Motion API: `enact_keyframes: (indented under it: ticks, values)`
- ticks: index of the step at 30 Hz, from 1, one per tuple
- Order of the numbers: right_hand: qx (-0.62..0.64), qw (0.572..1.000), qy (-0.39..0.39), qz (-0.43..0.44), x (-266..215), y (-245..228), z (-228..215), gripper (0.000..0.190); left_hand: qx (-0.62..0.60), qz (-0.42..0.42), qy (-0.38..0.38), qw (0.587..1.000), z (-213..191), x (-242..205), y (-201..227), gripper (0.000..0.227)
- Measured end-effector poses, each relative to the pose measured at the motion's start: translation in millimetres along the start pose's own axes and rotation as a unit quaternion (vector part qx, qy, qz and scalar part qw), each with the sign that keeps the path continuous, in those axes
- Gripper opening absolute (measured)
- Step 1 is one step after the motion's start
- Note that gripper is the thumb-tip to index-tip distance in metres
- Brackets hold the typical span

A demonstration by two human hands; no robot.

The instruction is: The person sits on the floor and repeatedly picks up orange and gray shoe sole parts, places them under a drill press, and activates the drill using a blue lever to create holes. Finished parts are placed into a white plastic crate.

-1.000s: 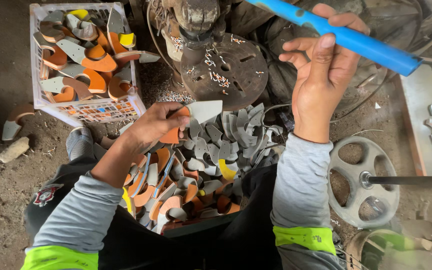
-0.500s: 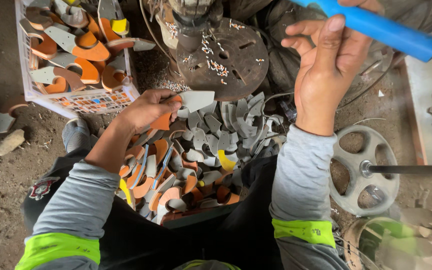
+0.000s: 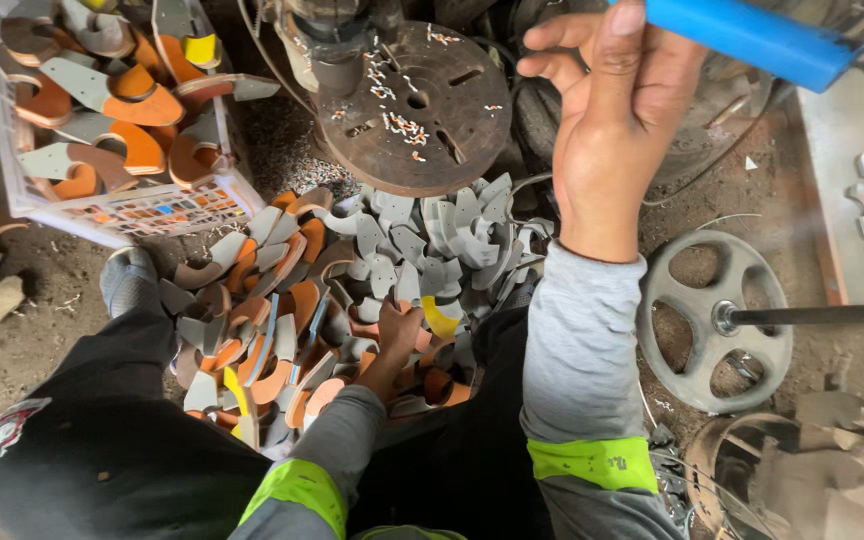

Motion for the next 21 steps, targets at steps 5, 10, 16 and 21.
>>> enact_keyframes:
  ticks: [5, 10, 16, 21]
  values:
    - [0.006, 1.0, -0.015, -0.005, -1, 1, -1, 0.024, 0.133, 0.141, 0.079, 0.978, 34, 0, -9, 0.049]
    - [0.015, 0.999, -0.03, -0.004, 2, 1, -2, 0.022, 0.153, 0.195, 0.166, 0.954, 53, -3, -3, 0.061]
    - [0.016, 0.995, -0.096, -0.016, 30, -1, -2, 0.022, 0.149, -0.033, 0.032, 0.988, 16, 9, 37, 0.064]
    - [0.001, 0.994, -0.109, 0.0, 30, 9, -8, 0.02, 0.258, 0.105, -0.14, 0.95, -50, 17, 103, 0.075]
Point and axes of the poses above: each hand's wrist, its own x-axis towards the middle knuckle, its own z-axis out of the palm, y = z × x, the point moved 1 cm from there along x, towards the middle knuckle, and after that the axes turned 13 degrees about -x, right-handed, at the moved point
